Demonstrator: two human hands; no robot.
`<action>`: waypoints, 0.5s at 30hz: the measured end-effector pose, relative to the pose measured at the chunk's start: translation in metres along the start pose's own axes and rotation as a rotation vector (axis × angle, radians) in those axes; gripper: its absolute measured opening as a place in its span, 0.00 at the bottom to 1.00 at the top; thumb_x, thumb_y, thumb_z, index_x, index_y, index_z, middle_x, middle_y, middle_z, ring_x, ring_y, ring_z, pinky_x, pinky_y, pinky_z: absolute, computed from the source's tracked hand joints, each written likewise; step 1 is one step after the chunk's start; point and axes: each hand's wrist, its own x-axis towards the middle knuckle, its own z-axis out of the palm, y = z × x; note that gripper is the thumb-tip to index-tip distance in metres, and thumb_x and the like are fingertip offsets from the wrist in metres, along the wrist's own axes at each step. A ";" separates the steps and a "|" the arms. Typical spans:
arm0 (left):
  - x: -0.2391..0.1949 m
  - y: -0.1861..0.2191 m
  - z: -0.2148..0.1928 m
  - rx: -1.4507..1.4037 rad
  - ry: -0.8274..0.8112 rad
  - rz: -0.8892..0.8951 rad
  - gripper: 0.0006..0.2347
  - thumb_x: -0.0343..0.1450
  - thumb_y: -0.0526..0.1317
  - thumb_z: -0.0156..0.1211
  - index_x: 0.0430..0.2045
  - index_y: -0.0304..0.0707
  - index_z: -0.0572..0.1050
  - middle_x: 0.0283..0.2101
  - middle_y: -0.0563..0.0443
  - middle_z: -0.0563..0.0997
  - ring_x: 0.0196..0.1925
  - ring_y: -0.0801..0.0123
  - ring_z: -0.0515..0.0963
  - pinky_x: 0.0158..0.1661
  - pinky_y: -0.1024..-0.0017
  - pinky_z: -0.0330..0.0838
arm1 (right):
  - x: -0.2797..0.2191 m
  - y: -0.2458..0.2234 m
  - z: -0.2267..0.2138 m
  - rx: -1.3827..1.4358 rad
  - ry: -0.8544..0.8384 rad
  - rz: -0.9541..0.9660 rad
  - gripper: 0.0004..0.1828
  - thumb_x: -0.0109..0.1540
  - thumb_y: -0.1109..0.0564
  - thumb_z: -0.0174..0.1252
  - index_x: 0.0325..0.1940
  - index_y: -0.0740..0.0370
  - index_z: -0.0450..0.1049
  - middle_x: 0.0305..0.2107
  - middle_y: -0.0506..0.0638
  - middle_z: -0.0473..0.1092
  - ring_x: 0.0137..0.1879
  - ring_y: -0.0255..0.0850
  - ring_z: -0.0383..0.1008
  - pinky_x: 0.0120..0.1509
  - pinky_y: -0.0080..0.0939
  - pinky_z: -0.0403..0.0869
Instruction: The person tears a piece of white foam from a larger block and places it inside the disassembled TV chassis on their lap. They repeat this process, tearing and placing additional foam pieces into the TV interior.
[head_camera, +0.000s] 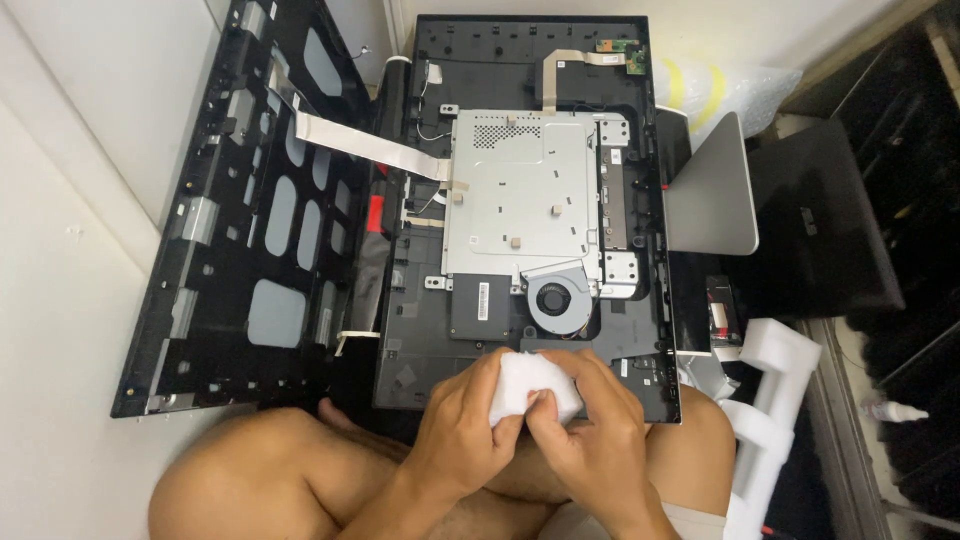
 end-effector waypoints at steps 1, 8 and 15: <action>-0.002 0.000 0.001 0.001 -0.017 -0.019 0.16 0.73 0.38 0.52 0.50 0.20 0.67 0.42 0.34 0.80 0.39 0.46 0.82 0.38 0.58 0.75 | 0.000 0.001 0.000 0.000 -0.015 0.006 0.11 0.60 0.60 0.55 0.46 0.63 0.75 0.32 0.49 0.74 0.34 0.39 0.73 0.41 0.36 0.71; -0.013 -0.008 0.011 -0.083 -0.086 -0.101 0.19 0.68 0.34 0.52 0.53 0.21 0.66 0.44 0.32 0.80 0.40 0.42 0.82 0.40 0.55 0.76 | -0.003 0.018 -0.003 0.120 -0.097 0.095 0.07 0.58 0.59 0.57 0.39 0.60 0.77 0.26 0.46 0.72 0.30 0.36 0.68 0.36 0.35 0.68; 0.012 0.017 -0.005 -0.120 -0.045 -0.314 0.15 0.73 0.40 0.53 0.50 0.29 0.70 0.39 0.36 0.83 0.35 0.42 0.82 0.36 0.58 0.73 | -0.003 0.020 -0.007 0.006 -0.110 -0.021 0.21 0.64 0.56 0.59 0.61 0.64 0.74 0.38 0.50 0.77 0.39 0.36 0.77 0.48 0.34 0.75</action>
